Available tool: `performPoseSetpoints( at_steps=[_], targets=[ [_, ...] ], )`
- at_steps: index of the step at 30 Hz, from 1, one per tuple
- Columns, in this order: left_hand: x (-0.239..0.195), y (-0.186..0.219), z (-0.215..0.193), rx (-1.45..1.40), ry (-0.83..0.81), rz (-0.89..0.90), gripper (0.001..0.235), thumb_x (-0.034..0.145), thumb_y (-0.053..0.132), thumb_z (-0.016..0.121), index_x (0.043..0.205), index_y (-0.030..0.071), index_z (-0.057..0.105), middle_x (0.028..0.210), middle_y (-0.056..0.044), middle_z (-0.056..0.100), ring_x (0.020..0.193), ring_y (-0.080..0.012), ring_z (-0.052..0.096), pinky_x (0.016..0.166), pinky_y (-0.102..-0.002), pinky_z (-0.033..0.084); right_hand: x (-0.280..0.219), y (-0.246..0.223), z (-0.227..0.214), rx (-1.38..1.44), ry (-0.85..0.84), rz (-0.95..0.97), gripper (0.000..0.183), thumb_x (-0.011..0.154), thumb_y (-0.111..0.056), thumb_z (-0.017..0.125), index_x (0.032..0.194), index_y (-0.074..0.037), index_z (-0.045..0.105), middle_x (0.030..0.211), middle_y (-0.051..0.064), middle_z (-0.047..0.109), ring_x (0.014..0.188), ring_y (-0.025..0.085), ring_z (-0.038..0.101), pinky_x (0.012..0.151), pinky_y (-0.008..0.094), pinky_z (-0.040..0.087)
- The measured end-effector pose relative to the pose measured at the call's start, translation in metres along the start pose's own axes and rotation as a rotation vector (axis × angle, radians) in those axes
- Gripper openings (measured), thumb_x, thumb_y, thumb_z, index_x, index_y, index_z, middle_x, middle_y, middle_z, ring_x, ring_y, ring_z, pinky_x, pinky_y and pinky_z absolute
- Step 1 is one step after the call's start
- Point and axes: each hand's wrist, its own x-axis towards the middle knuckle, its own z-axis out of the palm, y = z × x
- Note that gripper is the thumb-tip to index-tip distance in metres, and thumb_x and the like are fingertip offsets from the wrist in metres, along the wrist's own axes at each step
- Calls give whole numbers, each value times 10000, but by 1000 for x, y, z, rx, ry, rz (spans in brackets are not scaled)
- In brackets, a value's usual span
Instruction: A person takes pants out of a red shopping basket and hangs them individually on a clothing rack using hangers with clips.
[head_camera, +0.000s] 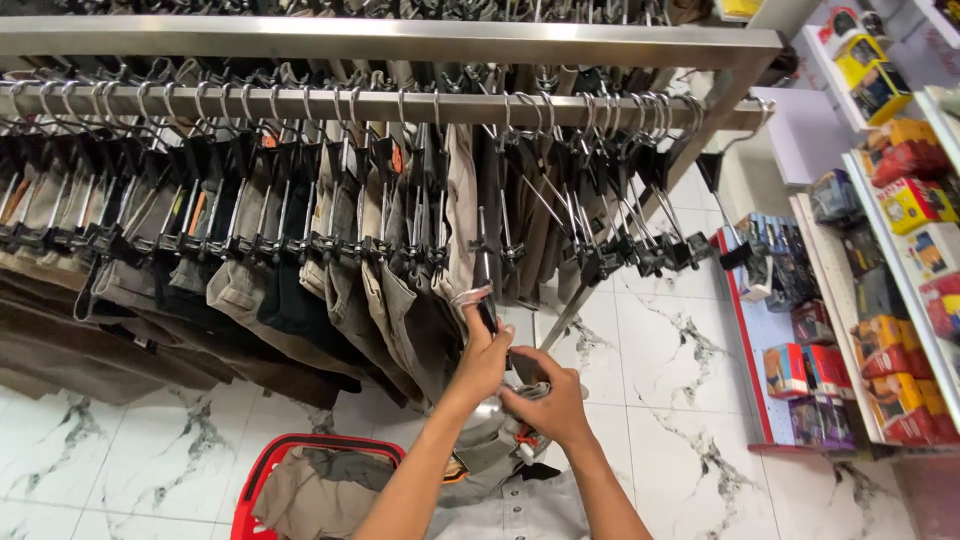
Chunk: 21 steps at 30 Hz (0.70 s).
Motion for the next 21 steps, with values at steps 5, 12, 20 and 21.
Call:
performPoseSetpoints(
  at_steps=[5, 12, 20, 21],
  targets=[
    [-16, -14, 4, -243, 11, -223, 614, 968, 59, 490, 1464, 316, 236, 990, -24, 420, 861, -144, 437, 899, -323, 397, -36, 2, -7, -118, -24, 23, 417, 732, -303, 866, 1099, -115, 806, 958, 17, 843, 782, 72, 762, 678, 269, 565],
    [-42, -17, 15, -177, 48, -212, 663, 877, 89, 512, 1452, 203, 202, 1169, -51, 464, 1069, -205, 476, 1050, -355, 368, -96, -4, -6, -211, 115, 184, 216, 788, -302, 785, 895, -136, 873, 797, -12, 854, 643, 85, 774, 568, 257, 552],
    [-88, 1, 30, -377, 56, -210, 638, 848, -62, 490, 1338, 257, 234, 957, -70, 425, 820, -178, 498, 840, -323, 481, -117, -45, -40, -230, 17, 372, 225, 846, -311, 736, 836, -126, 865, 675, -38, 813, 491, 68, 535, 513, 275, 401],
    [-94, 6, 34, -336, 47, -207, 654, 837, -50, 538, 1329, 252, 231, 957, -73, 423, 852, -172, 467, 844, -326, 484, -120, -49, -46, -221, 24, 411, 251, 870, -317, 706, 856, -128, 871, 641, -35, 792, 484, 81, 533, 509, 279, 394]
  ],
)
